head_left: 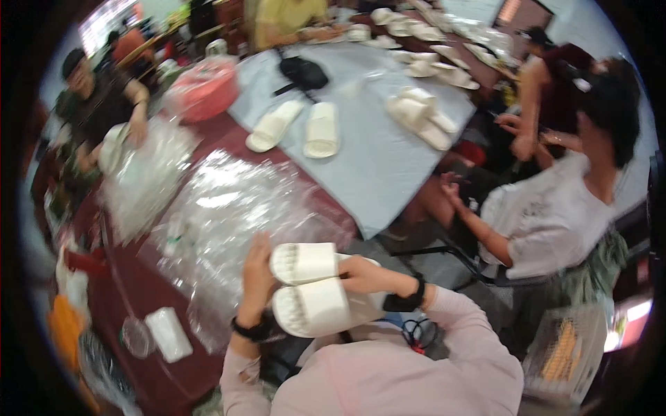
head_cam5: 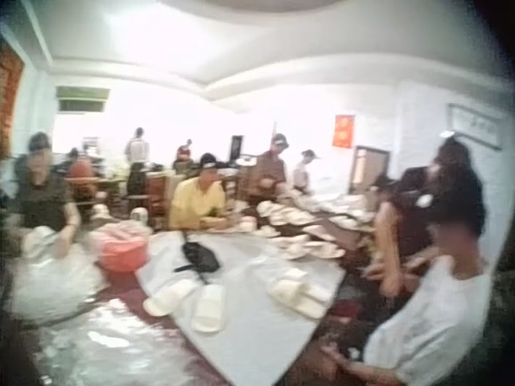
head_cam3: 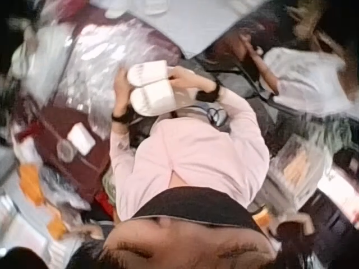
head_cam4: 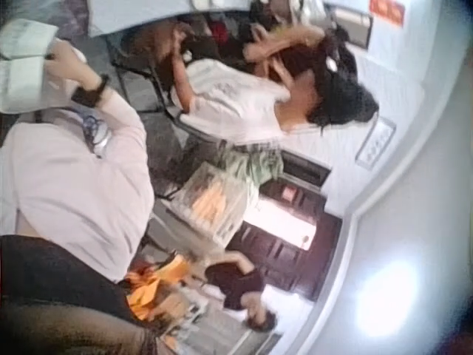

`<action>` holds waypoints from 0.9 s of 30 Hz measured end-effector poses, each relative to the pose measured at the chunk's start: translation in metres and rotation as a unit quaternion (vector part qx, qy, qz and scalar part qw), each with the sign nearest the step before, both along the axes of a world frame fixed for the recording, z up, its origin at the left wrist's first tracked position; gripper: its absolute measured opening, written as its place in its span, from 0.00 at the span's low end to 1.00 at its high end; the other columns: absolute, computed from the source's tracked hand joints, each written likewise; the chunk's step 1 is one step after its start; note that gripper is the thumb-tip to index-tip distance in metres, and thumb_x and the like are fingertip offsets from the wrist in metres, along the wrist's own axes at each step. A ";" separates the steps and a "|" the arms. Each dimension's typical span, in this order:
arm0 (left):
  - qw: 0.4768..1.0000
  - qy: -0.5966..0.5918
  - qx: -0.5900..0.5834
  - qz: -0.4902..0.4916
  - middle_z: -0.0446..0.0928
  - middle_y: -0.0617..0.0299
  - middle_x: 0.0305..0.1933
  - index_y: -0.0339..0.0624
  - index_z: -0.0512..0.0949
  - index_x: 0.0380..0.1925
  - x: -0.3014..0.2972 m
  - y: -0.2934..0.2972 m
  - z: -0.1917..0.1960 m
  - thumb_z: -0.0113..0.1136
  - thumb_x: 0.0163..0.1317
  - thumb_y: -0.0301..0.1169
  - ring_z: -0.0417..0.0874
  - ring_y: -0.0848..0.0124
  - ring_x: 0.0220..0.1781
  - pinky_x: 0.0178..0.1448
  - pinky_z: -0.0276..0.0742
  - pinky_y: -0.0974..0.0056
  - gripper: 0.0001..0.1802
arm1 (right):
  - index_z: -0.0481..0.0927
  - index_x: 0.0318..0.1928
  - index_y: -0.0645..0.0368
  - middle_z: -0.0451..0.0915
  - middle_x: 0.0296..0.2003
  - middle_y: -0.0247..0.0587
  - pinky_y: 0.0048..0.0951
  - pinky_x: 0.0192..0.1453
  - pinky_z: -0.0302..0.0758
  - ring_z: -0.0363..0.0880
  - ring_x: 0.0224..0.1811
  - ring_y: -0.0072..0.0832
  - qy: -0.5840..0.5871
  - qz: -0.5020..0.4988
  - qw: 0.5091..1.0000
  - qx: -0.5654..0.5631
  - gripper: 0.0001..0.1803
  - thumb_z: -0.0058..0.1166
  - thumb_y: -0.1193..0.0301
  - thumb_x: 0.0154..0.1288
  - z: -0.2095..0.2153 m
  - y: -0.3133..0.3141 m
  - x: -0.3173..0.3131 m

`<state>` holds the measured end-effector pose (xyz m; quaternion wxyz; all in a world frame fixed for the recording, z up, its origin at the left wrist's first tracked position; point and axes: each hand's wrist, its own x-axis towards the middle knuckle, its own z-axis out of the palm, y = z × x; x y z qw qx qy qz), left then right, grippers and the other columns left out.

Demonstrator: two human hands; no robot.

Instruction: The recorder is packing white rubber slippers into plastic bags at a communal work table.

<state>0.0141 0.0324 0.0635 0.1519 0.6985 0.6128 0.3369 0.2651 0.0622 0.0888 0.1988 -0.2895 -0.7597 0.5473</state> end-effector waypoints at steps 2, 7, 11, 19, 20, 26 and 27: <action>0.960 -0.253 -0.115 -0.011 0.64 0.43 0.65 0.34 0.61 0.64 -0.017 0.000 -0.007 0.43 0.67 0.27 0.66 0.55 0.67 0.66 0.62 0.60 0.25 | 0.78 0.28 0.63 0.78 0.28 0.52 0.43 0.37 0.73 0.78 0.31 0.48 -0.166 -0.007 0.976 0.140 0.11 0.53 0.66 0.52 0.000 0.017 -0.014; 0.977 -0.167 -0.124 -0.047 0.62 0.42 0.66 0.32 0.59 0.64 0.001 0.008 0.021 0.38 0.69 0.27 0.63 0.53 0.68 0.69 0.58 0.58 0.24 | 0.78 0.24 0.61 0.77 0.22 0.48 0.43 0.34 0.75 0.78 0.27 0.45 -0.170 -0.137 0.921 0.322 0.11 0.55 0.64 0.49 -0.003 0.009 -0.028; 0.997 -0.027 -0.070 -0.014 0.55 0.41 0.70 0.34 0.57 0.66 0.019 0.008 0.015 0.37 0.70 0.27 0.56 0.47 0.71 0.71 0.52 0.54 0.25 | 0.76 0.23 0.61 0.76 0.21 0.47 0.41 0.28 0.75 0.78 0.23 0.43 -0.174 -0.127 0.914 0.345 0.13 0.55 0.63 0.51 -0.011 0.004 -0.053; 0.990 0.104 -0.092 0.013 0.46 0.46 0.73 0.42 0.53 0.69 0.038 0.003 0.032 0.32 0.72 0.32 0.44 0.45 0.74 0.73 0.36 0.44 0.26 | 0.78 0.21 0.63 0.77 0.19 0.48 0.38 0.29 0.76 0.80 0.23 0.42 -0.108 -0.205 0.905 0.357 0.12 0.57 0.65 0.49 -0.028 0.030 -0.083; 0.991 0.105 -0.086 0.008 0.46 0.46 0.73 0.42 0.53 0.69 0.039 0.002 0.035 0.32 0.72 0.32 0.44 0.45 0.74 0.73 0.36 0.44 0.26 | 0.78 0.21 0.63 0.77 0.19 0.48 0.38 0.29 0.76 0.80 0.23 0.42 -0.108 -0.211 0.902 0.361 0.12 0.57 0.65 0.49 -0.033 0.033 -0.087; 0.979 0.175 -0.100 0.042 0.45 0.54 0.75 0.48 0.54 0.69 0.041 0.002 0.038 0.31 0.72 0.34 0.39 0.46 0.75 0.70 0.30 0.34 0.26 | 0.77 0.20 0.62 0.77 0.19 0.48 0.38 0.26 0.75 0.79 0.22 0.42 -0.081 -0.210 0.892 0.392 0.11 0.58 0.66 0.46 -0.048 0.039 -0.101; 0.973 0.207 -0.096 0.038 0.45 0.54 0.75 0.48 0.54 0.69 0.043 0.000 0.042 0.31 0.72 0.34 0.39 0.46 0.75 0.70 0.28 0.35 0.26 | 0.77 0.20 0.62 0.77 0.19 0.48 0.38 0.26 0.75 0.79 0.22 0.42 -0.081 -0.212 0.890 0.395 0.11 0.58 0.66 0.46 -0.050 0.040 -0.103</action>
